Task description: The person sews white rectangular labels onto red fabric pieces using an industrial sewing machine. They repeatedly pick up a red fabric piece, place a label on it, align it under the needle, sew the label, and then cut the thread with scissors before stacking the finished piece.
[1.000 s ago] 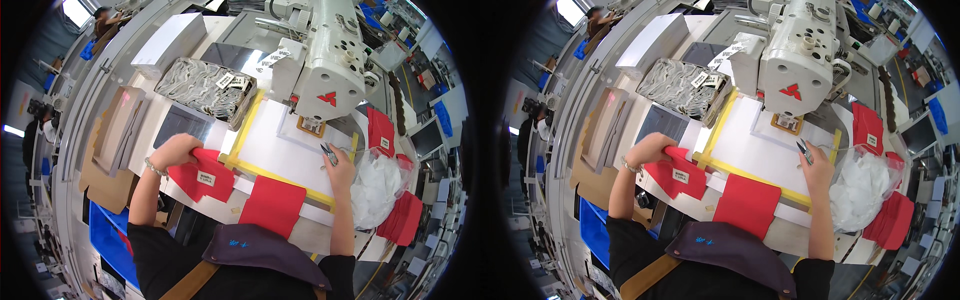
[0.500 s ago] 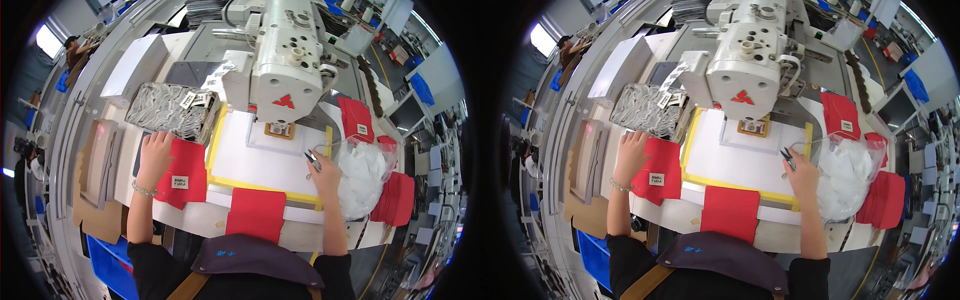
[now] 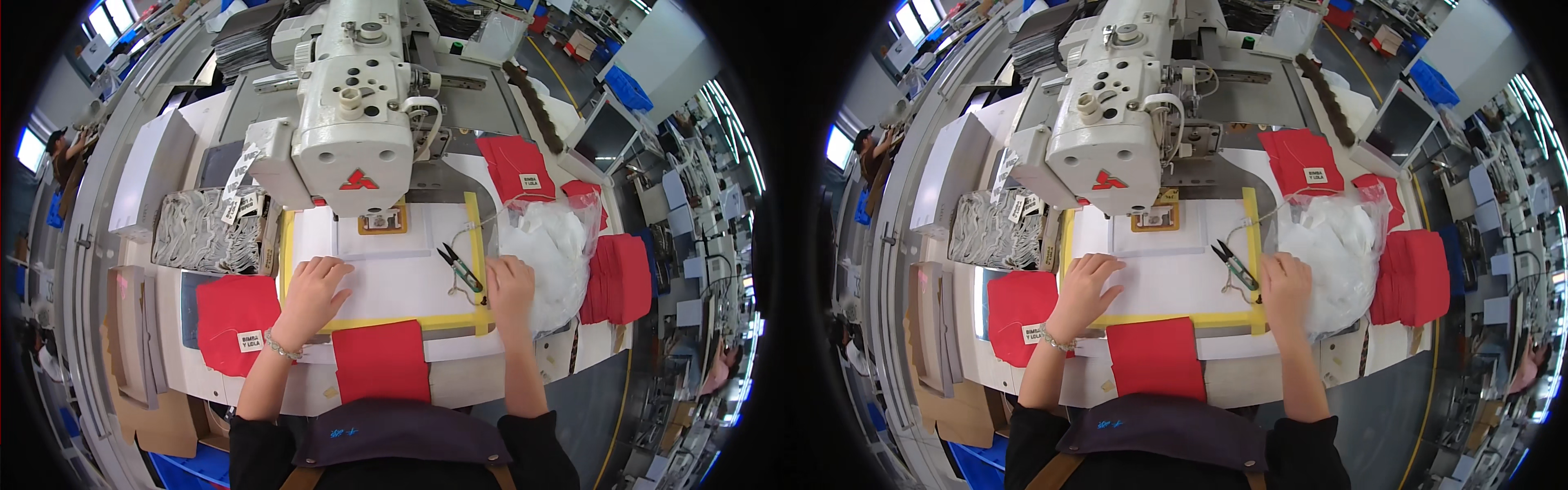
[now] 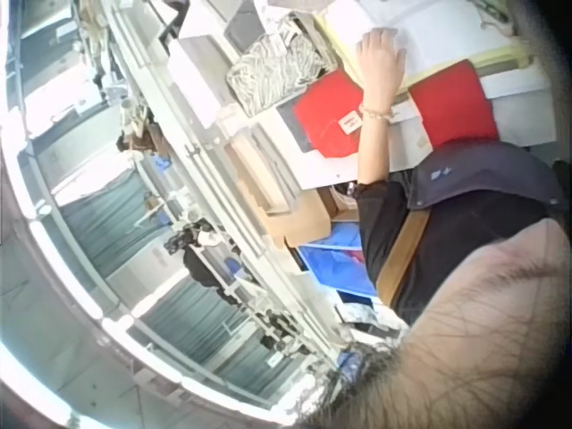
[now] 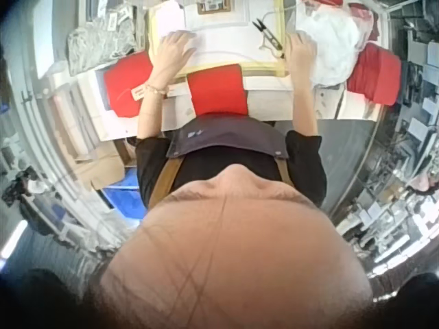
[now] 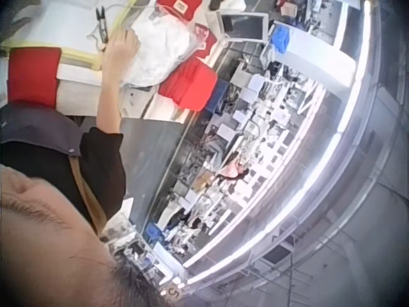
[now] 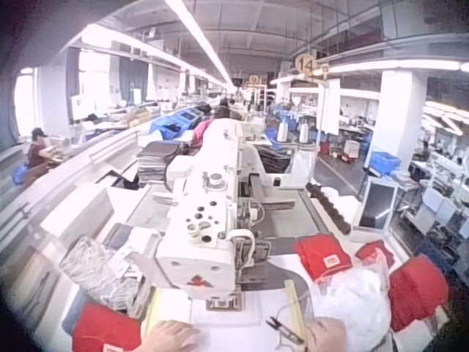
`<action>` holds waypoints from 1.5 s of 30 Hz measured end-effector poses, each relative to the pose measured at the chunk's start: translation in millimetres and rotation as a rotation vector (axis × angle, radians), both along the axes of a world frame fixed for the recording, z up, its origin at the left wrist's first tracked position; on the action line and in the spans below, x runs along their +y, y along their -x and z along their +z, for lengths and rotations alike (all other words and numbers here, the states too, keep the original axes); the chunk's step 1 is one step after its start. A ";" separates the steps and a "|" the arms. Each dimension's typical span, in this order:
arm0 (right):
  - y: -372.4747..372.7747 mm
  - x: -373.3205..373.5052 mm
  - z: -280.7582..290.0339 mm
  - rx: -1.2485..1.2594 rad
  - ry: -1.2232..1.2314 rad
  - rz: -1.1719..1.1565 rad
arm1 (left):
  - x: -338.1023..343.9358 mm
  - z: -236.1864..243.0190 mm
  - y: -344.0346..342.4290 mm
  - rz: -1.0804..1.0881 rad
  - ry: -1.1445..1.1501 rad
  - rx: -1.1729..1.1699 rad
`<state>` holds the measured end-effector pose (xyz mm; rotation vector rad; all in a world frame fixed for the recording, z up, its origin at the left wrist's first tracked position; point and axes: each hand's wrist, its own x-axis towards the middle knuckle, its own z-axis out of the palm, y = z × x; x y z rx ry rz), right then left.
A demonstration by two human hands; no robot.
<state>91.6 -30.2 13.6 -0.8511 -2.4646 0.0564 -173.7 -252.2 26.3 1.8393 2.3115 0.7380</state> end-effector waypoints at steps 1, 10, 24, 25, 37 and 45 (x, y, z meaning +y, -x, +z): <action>-11.3 7.5 2.0 -0.014 -0.002 -0.055 | 7.4 -1.0 -5.4 -0.030 -0.023 -0.013; -32.9 26.5 8.4 -0.107 -0.015 -0.196 | 28.9 -12.8 -43.5 -0.252 -0.005 -0.133; -2.3 86.6 3.8 -0.101 0.063 -0.154 | 36.3 -1.4 -45.4 -0.295 -0.025 -0.164; -0.2 82.5 10.0 -0.060 0.068 -0.148 | 35.2 -1.2 -43.7 -0.290 -0.025 -0.160; 82.9 -40.2 28.7 0.267 0.488 0.352 | 69.0 2.5 -45.2 0.045 -0.084 -0.835; 100.5 -20.5 3.7 0.379 0.663 0.378 | 63.5 -20.4 -15.1 0.120 -0.281 -0.910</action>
